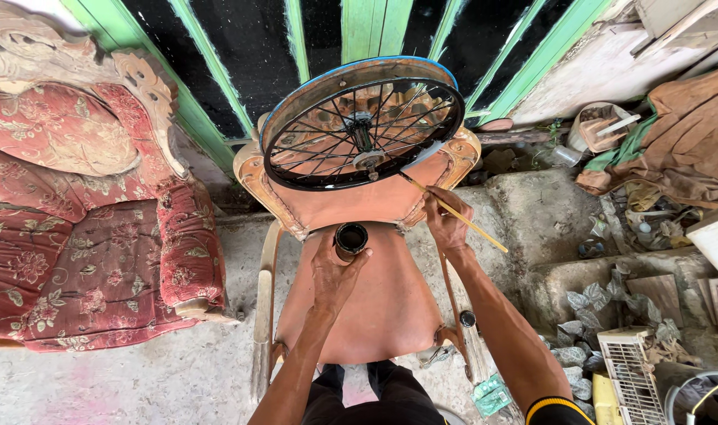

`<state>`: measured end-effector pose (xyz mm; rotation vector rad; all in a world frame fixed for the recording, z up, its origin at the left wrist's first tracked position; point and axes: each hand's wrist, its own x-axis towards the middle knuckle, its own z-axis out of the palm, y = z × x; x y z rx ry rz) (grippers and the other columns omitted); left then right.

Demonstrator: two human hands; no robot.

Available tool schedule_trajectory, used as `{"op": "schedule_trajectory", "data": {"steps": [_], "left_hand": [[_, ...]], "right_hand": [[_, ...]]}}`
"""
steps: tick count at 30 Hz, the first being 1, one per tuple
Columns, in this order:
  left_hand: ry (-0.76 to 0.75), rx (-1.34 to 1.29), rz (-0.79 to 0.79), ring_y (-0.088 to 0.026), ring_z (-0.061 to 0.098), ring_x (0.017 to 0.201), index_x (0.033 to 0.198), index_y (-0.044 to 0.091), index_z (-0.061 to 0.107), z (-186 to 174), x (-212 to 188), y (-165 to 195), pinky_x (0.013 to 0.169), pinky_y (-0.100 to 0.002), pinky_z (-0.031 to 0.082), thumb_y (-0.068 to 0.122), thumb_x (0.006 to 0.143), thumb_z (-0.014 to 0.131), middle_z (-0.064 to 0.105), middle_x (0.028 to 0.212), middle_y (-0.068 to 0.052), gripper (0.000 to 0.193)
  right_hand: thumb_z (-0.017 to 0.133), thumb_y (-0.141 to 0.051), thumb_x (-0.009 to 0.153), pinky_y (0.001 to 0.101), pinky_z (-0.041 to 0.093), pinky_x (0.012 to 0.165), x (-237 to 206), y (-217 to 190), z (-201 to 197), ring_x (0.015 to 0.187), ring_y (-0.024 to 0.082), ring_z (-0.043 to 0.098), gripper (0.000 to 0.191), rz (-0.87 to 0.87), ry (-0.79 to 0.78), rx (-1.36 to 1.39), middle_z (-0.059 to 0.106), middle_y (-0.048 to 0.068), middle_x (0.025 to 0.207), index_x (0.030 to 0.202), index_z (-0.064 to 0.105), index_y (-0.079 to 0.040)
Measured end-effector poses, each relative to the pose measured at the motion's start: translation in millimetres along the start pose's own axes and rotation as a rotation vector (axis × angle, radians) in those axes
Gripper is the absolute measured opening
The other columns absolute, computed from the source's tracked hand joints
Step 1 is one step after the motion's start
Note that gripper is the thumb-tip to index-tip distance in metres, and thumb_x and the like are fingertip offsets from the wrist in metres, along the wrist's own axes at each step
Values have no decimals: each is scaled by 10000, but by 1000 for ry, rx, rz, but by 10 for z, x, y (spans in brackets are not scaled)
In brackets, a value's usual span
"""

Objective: The person places a bicycle wheel on a chair, then uses a brush to apply black paint from a small can onto the wheel's rim and spokes, repeatedly dipping the brush into the can and painting around the rim.

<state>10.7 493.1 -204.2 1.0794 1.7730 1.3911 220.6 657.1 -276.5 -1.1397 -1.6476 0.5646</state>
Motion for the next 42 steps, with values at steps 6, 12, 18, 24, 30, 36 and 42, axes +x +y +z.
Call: {"op": "schedule_trajectory", "data": {"steps": [6, 12, 18, 24, 30, 36, 42], "left_hand": [[-8, 2, 22, -228, 735, 985, 1235, 39, 637, 84, 4, -30, 922, -375, 554, 189, 720, 892, 767, 1026, -100, 594], [-10, 20, 22, -230, 732, 992, 1233, 28, 640, 118, 8, -62, 926, -373, 548, 196, 721, 898, 768, 1028, -107, 598], [-1, 5, 23, -226, 726, 998, 1254, 21, 622, 132, 14, -60, 914, -373, 555, 202, 722, 894, 753, 1048, -108, 624], [-2, -6, 29, -223, 726, 1009, 1270, 19, 623, 84, -12, -40, 928, -368, 550, 183, 727, 883, 760, 1055, -106, 624], [9, 17, 25, -228, 733, 992, 1256, 21, 634, 60, 12, -67, 922, -371, 558, 204, 725, 893, 764, 1034, -112, 618], [-10, 20, 29, -234, 733, 1004, 1263, 25, 626, 128, 15, -73, 925, -381, 560, 224, 731, 898, 759, 1039, -113, 630], [-24, -33, 46, -219, 744, 991, 1261, 31, 622, 184, 19, -24, 922, -366, 575, 194, 730, 880, 761, 1051, -98, 613]], "right_hand": [[693, -125, 953, 245, 563, 479, 44, 55, -11, 585, 123, 713, 168, -24, -177, -38, 775, 122, 826, 1052, 781, -22], [667, -134, 999, 237, 577, 516, 133, 118, -94, 668, 109, 737, 177, -93, -92, -32, 766, 116, 873, 1066, 774, -10], [667, -123, 959, 284, 495, 400, 52, 49, 101, 486, 176, 687, 177, 62, -238, -13, 785, 137, 836, 1018, 791, -11], [704, -147, 937, 265, 601, 514, -69, -225, 341, 654, 158, 770, 205, 91, -241, 119, 780, 148, 858, 1052, 765, 12], [675, -145, 968, 240, 616, 497, 31, -123, 279, 639, 144, 761, 200, 49, -182, 67, 779, 134, 864, 1074, 769, -5], [706, -119, 966, 259, 509, 459, 120, -58, -25, 571, 137, 674, 168, -92, -38, -72, 760, 140, 791, 1044, 783, 8], [674, -102, 974, 218, 509, 398, 87, -23, 87, 541, 84, 654, 151, -206, -202, -48, 767, 145, 801, 1026, 777, -5]]}}
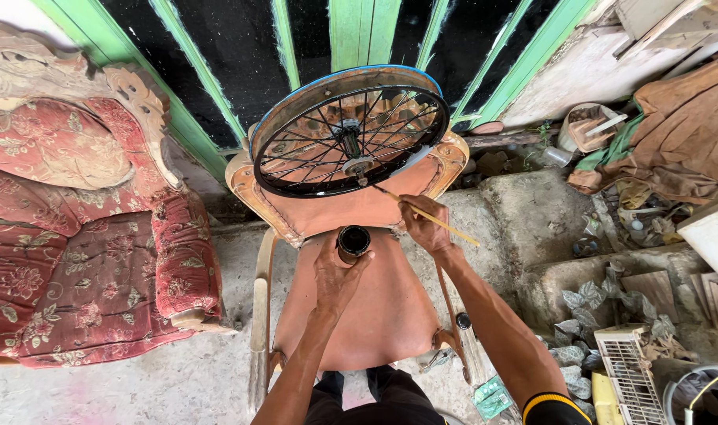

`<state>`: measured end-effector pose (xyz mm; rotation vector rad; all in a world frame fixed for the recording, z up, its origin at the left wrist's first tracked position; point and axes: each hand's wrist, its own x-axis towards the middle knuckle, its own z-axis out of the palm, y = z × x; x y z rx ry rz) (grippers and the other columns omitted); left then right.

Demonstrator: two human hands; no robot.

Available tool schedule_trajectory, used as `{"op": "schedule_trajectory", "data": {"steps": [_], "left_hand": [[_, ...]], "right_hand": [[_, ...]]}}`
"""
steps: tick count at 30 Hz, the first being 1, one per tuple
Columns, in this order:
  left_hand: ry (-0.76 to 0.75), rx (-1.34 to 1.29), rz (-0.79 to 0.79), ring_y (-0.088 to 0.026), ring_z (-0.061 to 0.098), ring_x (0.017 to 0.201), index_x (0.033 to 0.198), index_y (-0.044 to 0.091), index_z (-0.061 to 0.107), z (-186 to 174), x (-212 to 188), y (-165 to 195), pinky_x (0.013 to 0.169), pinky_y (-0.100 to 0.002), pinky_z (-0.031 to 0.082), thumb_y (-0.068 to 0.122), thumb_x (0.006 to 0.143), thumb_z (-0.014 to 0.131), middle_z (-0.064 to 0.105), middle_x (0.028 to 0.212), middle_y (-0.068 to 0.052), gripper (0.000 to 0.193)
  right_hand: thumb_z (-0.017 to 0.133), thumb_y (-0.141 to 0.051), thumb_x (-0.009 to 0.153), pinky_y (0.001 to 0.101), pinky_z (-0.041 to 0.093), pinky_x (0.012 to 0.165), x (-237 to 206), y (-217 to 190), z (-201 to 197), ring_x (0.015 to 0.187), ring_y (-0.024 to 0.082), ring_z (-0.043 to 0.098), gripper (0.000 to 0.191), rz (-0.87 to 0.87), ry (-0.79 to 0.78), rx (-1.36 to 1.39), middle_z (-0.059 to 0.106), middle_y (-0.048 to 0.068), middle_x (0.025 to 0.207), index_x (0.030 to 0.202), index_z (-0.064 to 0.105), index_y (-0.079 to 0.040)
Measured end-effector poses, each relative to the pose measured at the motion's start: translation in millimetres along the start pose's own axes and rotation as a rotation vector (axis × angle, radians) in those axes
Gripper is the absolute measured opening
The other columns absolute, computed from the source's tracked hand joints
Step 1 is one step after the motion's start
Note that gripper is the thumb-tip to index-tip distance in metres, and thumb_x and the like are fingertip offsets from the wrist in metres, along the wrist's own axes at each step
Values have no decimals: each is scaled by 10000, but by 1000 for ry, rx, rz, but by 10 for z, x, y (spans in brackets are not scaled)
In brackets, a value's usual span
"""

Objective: The person places a bicycle wheel on a chair, then uses a brush to apply black paint from a small can onto the wheel's rim and spokes, repeatedly dipping the brush into the can and painting around the rim.

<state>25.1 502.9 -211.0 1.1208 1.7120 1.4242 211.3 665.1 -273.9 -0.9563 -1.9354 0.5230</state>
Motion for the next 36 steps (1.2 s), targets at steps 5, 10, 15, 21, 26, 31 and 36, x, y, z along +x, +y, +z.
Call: {"op": "schedule_trajectory", "data": {"steps": [5, 10, 15, 21, 26, 31, 36], "left_hand": [[13, 28, 18, -214, 733, 993, 1251, 21, 631, -7, 3, 19, 919, -362, 560, 178, 732, 896, 764, 1043, -105, 604], [1, -11, 17, -199, 729, 969, 1240, 25, 628, 17, 42, 79, 904, -350, 563, 166, 732, 886, 753, 1039, -97, 588], [-20, -52, 30, -196, 729, 953, 1232, 40, 629, 123, 48, 149, 887, -340, 568, 131, 731, 880, 754, 1033, -87, 567], [-52, -101, 150, -208, 726, 1002, 1222, 41, 626, 252, 14, 263, 901, -354, 587, 89, 768, 867, 742, 1081, -92, 516], [-79, -50, 165, -249, 734, 1021, 1201, 54, 643, 331, -14, 359, 896, -379, 599, 95, 728, 878, 745, 1098, -114, 530], [-107, -1, 140, -294, 710, 1044, 1236, 58, 623, 356, -42, 402, 895, -401, 582, 128, 724, 885, 715, 1133, -139, 579], [-116, 2, 145, -284, 717, 1036, 1237, 65, 621, 360, -32, 401, 893, -395, 585, 135, 729, 882, 722, 1130, -126, 575]], "right_hand": [[657, -64, 973, 235, 459, 344, 119, 167, -190, 446, 94, 627, 146, 45, 18, -51, 770, 185, 838, 996, 778, 15], [641, -33, 954, 266, 475, 375, 236, -107, -659, 485, 155, 652, 162, 136, 34, -74, 769, 179, 814, 1024, 773, 30], [637, -20, 950, 262, 597, 508, 241, -757, -1169, 625, 162, 755, 129, 208, -80, 266, 760, 163, 828, 1015, 742, 14], [662, -25, 888, 256, 556, 410, 351, -1320, -1345, 525, 126, 735, 113, 204, -316, 221, 770, 143, 779, 919, 769, -1], [687, -76, 881, 285, 447, 361, 420, -1631, -1315, 439, 124, 601, 130, 148, -378, -26, 751, 105, 669, 909, 794, -8], [716, -111, 872, 300, 511, 458, 457, -1848, -1336, 504, 121, 637, 129, 149, -389, -88, 737, 90, 681, 924, 777, -10], [704, -89, 863, 292, 533, 487, 384, -1780, -1362, 539, 121, 658, 117, 82, -348, -96, 745, 96, 712, 910, 778, -11]]}}
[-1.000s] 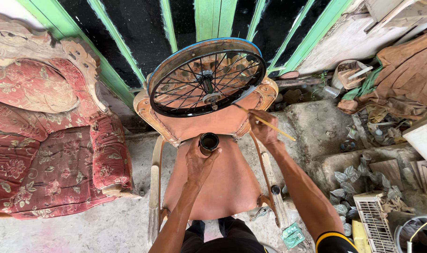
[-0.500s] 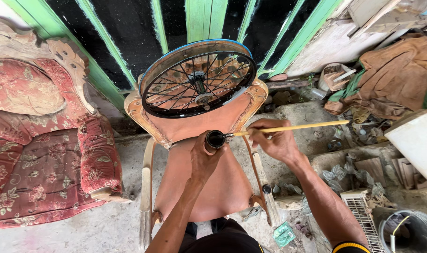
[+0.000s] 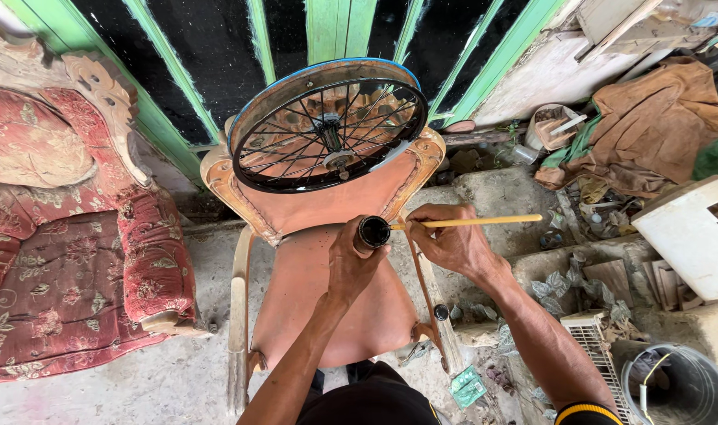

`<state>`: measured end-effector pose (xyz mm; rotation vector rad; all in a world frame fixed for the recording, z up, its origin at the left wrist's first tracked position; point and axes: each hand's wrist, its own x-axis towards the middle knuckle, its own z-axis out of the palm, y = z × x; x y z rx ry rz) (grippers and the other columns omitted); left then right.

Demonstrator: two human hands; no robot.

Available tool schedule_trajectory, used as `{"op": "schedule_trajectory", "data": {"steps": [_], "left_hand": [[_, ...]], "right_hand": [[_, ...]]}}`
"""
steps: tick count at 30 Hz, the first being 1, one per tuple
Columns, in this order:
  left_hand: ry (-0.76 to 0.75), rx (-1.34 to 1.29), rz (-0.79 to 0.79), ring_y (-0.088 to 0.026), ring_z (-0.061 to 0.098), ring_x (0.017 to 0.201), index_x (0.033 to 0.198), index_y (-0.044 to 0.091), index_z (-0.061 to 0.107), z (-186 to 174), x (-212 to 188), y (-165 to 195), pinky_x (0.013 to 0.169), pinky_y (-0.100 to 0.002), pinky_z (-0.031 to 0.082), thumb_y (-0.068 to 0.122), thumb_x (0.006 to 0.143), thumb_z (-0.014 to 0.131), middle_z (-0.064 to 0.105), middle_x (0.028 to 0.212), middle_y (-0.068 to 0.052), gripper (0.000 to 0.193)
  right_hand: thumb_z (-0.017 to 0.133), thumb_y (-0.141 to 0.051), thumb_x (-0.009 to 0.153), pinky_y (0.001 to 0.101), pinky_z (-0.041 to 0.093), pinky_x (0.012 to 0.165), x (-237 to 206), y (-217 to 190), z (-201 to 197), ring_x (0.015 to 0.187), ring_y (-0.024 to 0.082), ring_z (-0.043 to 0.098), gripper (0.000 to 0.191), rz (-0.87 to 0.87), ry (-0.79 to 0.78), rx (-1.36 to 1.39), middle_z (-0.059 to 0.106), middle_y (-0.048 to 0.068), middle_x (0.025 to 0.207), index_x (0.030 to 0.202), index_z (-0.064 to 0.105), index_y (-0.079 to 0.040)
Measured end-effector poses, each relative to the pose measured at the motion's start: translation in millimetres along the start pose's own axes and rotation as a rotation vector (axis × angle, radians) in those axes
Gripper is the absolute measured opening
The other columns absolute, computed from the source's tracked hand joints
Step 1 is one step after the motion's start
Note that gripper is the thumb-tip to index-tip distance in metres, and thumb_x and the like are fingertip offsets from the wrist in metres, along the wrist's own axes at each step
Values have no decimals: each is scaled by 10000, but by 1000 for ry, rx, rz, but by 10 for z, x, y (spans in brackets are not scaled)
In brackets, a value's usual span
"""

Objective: The person places a bicycle wheel on a chair, then uses a brush to apply black paint from a small can onto the wheel's rim and spokes, repeatedly dipping the brush into the can and painting around the rim.

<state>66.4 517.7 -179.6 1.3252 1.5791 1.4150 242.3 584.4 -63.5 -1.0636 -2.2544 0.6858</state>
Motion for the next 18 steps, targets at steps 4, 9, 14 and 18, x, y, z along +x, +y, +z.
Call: {"op": "schedule_trajectory", "data": {"steps": [4, 9, 14, 18], "left_hand": [[-6, -35, -28, -253, 732, 1020, 1227, 63, 627, -23, 35, -33, 882, -379, 591, 133, 735, 879, 740, 1101, -110, 557], [31, -78, -38, -207, 749, 986, 1210, 40, 628, -59, 113, -109, 882, -346, 602, 118, 746, 876, 757, 1069, -99, 532], [54, -97, -100, -182, 762, 944, 1219, 21, 607, -145, 148, -193, 872, -324, 612, 121, 753, 876, 767, 1034, -93, 547], [74, -91, -84, -189, 749, 960, 1228, 6, 594, -211, 131, -219, 870, -323, 609, 104, 747, 875, 748, 1061, -103, 566]], "right_hand": [[663, -73, 894, 310, 495, 384, -112, 286, 51, 476, 159, 661, 142, 85, -9, 12, 768, 124, 736, 918, 785, -4], [640, -97, 952, 255, 585, 485, -359, 706, 174, 614, 163, 773, 169, 92, 165, 188, 777, 166, 802, 1005, 751, 19], [643, -95, 985, 274, 585, 477, -236, 1128, 375, 669, 178, 783, 175, 137, 325, 214, 771, 188, 920, 1068, 739, 25], [685, -74, 978, 275, 622, 532, -69, 1309, 520, 731, 191, 772, 190, 73, 391, 112, 763, 174, 945, 1120, 746, 37]]}}
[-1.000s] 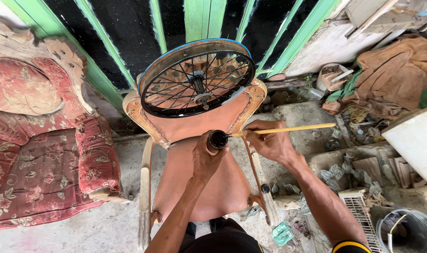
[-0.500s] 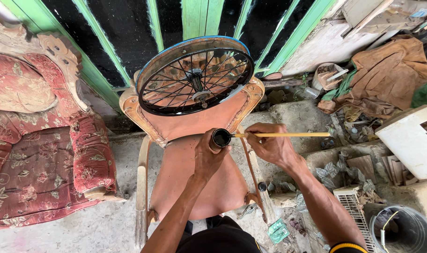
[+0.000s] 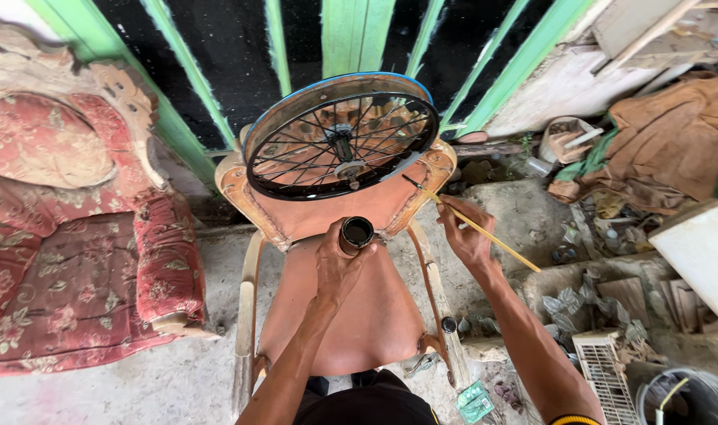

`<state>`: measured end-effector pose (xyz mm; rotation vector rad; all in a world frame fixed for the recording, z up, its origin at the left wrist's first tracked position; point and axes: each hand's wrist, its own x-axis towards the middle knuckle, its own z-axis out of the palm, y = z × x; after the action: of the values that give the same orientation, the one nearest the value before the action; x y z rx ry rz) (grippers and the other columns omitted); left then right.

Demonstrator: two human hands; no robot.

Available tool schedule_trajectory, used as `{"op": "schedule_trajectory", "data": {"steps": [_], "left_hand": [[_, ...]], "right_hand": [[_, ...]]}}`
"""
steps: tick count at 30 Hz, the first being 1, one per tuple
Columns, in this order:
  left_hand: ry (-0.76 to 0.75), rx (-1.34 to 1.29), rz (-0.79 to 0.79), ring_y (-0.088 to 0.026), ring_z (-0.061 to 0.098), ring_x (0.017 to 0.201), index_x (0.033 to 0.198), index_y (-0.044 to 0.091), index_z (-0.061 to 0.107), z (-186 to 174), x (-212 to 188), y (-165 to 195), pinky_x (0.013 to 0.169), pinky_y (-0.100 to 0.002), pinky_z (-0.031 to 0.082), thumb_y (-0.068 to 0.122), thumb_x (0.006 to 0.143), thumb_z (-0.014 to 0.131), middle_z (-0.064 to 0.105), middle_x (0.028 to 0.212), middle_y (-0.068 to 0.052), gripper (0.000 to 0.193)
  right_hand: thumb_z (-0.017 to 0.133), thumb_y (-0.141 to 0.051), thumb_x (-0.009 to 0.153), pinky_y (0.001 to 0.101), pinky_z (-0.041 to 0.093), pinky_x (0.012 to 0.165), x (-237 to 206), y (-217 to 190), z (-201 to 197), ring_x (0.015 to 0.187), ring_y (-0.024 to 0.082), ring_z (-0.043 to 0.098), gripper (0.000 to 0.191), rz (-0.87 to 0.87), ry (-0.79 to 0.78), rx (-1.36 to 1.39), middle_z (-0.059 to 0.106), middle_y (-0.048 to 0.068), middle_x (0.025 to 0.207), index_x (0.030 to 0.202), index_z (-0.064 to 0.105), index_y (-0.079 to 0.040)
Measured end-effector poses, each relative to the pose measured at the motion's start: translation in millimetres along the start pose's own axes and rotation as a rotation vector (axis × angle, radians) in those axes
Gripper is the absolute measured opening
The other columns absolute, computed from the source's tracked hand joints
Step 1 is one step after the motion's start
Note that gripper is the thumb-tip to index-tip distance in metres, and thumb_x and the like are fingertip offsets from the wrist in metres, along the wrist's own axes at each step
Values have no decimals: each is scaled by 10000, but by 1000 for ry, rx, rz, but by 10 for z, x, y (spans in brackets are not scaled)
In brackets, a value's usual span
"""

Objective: The person places a bicycle wheel on a chair, then uses a brush to apply black paint from a small can onto the wheel's rim and spokes, repeatedly dipping the brush into the can and painting around the rim.

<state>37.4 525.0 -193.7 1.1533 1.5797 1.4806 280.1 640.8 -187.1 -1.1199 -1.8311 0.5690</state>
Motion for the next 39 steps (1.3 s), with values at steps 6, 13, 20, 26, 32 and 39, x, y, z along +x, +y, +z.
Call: {"op": "schedule_trajectory", "data": {"steps": [6, 13, 20, 26, 32, 39], "left_hand": [[43, 41, 21, -178, 735, 942, 1221, 9, 610, -69, -39, 0, 855, -325, 598, 79, 759, 876, 737, 1051, -102, 538], [59, 32, -17, -162, 734, 927, 1225, 26, 609, -79, -31, -10, 846, -312, 603, 72, 756, 861, 735, 1037, -79, 534], [71, 114, -36, -169, 735, 932, 1228, 32, 611, -83, -11, -35, 861, -322, 588, 91, 750, 876, 739, 1041, -78, 550], [78, 104, 5, -191, 733, 949, 1224, 27, 612, -102, -13, -47, 876, -339, 589, 109, 748, 880, 739, 1053, -95, 553], [81, 107, -25, -202, 740, 988, 1239, 38, 608, -101, -11, -36, 894, -342, 593, 116, 742, 877, 742, 1082, -99, 570], [67, 93, -25, -203, 749, 982, 1238, 39, 613, -113, -24, -18, 898, -341, 596, 120, 753, 872, 747, 1074, -97, 555]], "right_hand": [[712, -93, 956, 248, 576, 507, 117, 177, 298, 691, 165, 764, 169, -62, -61, -35, 781, 127, 877, 1089, 772, -8], [689, -101, 960, 242, 548, 428, 191, 557, 498, 567, 132, 710, 170, -104, -55, -70, 782, 133, 887, 1078, 778, -16], [691, -109, 983, 236, 524, 395, 118, 716, 512, 513, 105, 660, 140, -212, -62, -89, 780, 143, 880, 1036, 777, -13], [663, -93, 968, 253, 441, 342, 226, 745, 625, 417, 99, 585, 162, -164, -59, -95, 770, 154, 800, 1009, 780, 12], [655, -92, 999, 214, 460, 340, 218, 724, 640, 459, 52, 577, 143, -271, -51, -79, 755, 130, 785, 1010, 763, 1], [656, -65, 980, 250, 426, 313, 307, 664, 657, 399, 104, 568, 148, -153, -25, -138, 760, 150, 738, 978, 777, 21]]}}
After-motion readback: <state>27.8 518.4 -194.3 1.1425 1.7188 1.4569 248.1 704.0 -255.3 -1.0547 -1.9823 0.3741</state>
